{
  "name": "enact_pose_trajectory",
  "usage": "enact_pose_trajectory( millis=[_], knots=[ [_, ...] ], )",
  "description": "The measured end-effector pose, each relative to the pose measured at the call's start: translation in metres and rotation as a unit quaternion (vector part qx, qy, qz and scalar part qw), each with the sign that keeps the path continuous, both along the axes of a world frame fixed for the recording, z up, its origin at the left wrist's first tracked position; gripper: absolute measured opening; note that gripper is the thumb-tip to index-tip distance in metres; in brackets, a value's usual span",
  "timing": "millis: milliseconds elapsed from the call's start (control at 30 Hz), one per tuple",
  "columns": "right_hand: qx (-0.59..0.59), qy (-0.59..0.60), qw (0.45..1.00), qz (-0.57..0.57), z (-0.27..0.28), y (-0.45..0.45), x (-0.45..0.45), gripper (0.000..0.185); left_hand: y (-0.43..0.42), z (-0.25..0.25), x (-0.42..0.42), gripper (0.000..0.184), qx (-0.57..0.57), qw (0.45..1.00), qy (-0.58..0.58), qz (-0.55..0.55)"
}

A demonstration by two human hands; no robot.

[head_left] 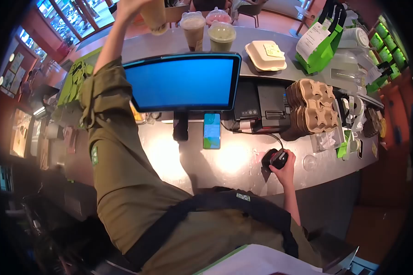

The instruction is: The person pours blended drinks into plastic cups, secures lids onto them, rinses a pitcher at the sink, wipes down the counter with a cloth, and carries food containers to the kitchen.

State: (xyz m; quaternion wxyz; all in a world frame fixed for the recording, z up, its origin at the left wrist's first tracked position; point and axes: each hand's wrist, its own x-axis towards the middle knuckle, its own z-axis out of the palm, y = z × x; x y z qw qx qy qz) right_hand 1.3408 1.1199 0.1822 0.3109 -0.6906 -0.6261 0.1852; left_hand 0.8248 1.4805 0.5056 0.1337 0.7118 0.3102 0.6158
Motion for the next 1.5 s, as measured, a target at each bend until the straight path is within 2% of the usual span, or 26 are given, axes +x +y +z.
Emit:
enact_pose_trajectory(
  millis=[33,67,100,200,300,400,500,567,600,700,767,800,833,900,967,1000,1067,1100,1167,1233,1267,1300,1333,1367,1433,1500],
  knots=[
    [0.007,0.005,1.0,-0.003,-0.001,0.001,-0.001,0.084,0.016,-0.018,0.002,0.044,0.075,0.997,0.023,0.001],
    [0.01,0.008,1.0,-0.004,-0.001,-0.001,-0.002,0.084,0.035,-0.038,-0.014,0.063,0.008,0.983,0.088,0.161],
    [0.012,0.011,1.0,-0.005,-0.001,-0.001,-0.003,0.084,0.054,-0.058,-0.031,0.084,-0.06,0.935,0.151,0.315],
    [0.007,0.013,1.0,-0.014,0.003,0.001,-0.006,0.084,0.07,-0.105,-0.037,0.087,-0.123,0.908,0.156,0.368],
    [0.018,0.006,1.0,-0.019,-0.003,0.002,-0.006,0.085,0.068,-0.107,-0.035,0.077,-0.226,0.894,0.246,0.297],
    [0.023,-0.004,1.0,-0.014,-0.005,0.003,-0.006,0.085,0.048,-0.081,0.013,0.023,-0.078,0.703,0.597,0.378],
    [0.028,-0.007,1.0,-0.004,-0.001,0.002,-0.007,0.083,0.026,-0.069,0.029,0.024,-0.066,0.652,0.633,0.412],
    [0.032,-0.015,0.999,0.016,0.002,0.002,-0.002,0.082,0.076,-0.107,-0.026,0.026,-0.008,0.866,0.456,0.206],
    [0.036,-0.029,0.999,0.01,0.004,0.002,0.003,0.082,0.1,-0.126,-0.045,0.027,0.022,0.933,0.346,0.092],
    [0.046,-0.064,0.997,0.003,0.009,0.01,0.026,0.081,0.096,-0.13,-0.051,0.05,-0.052,0.937,0.325,0.12],
    [0.051,-0.08,0.996,0.002,0.007,0.014,0.048,0.081,0.06,-0.11,-0.028,0.073,-0.123,0.937,0.101,0.311],
    [0.036,-0.078,0.996,0.003,0.007,0.014,0.057,0.081,0.025,-0.086,-0.009,0.085,-0.151,0.903,-0.015,0.403],
    [0.037,-0.092,0.995,0.014,0.003,0.015,0.067,0.082,-0.014,-0.063,0.001,0.102,-0.181,0.929,-0.057,0.317],
    [0.025,-0.064,0.997,0.037,-0.003,0.017,0.08,0.083,-0.065,-0.05,0.009,0.096,-0.004,0.942,-0.04,0.332],
    [0.012,-0.097,0.994,0.047,0.0,0.017,0.089,0.085,-0.14,-0.044,0.028,0.09,-0.062,0.975,-0.104,0.184],
    [-0.012,-0.113,0.991,0.068,0.009,0.02,0.09,0.087,-0.185,-0.045,0.038,0.084,-0.088,0.99,-0.088,0.066],
    [-0.008,-0.204,0.974,0.093,0.027,0.026,0.088,0.086,-0.261,-0.07,0.045,0.07,-0.119,0.993,0.017,0.0],
    [-0.003,-0.249,0.962,0.108,0.034,0.03,0.084,0.086,-0.304,-0.082,0.054,0.066,-0.147,0.982,0.082,-0.08],
    [0.064,-0.267,0.945,0.176,0.052,0.038,0.066,0.064,-0.373,-0.118,0.066,0.076,-0.302,0.919,0.113,-0.226],
    [0.136,-0.149,0.947,0.252,0.044,0.047,0.047,0.05,-0.435,-0.163,0.094,0.078,-0.519,0.816,0.056,-0.249],
    [0.129,-0.11,0.942,0.291,0.04,0.044,0.033,0.041,-0.465,-0.197,0.116,0.076,-0.605,0.789,0.071,-0.077],
    [0.131,-0.054,0.923,0.358,0.038,0.042,0.017,0.038,-0.493,-0.228,0.146,0.074,-0.679,0.724,0.071,0.097],
    [0.094,-0.04,0.902,0.419,0.025,0.039,0.005,0.035,-0.521,-0.254,0.187,0.073,-0.691,0.633,0.207,0.282],
    [0.038,-0.018,0.879,0.475,0.015,0.032,-0.01,0.032,-0.542,-0.272,0.226,0.072,-0.687,0.48,0.326,0.438],
    [-0.047,-0.006,0.772,0.634,0.004,0.009,-0.035,0.036,-0.577,-0.285,0.268,0.071,-0.821,0.422,0.302,0.238],
    [-0.091,-0.006,0.646,0.758,0.0,-0.019,-0.049,0.039,-0.605,-0.286,0.308,0.072,-0.821,0.545,0.102,0.132]
  ],
)
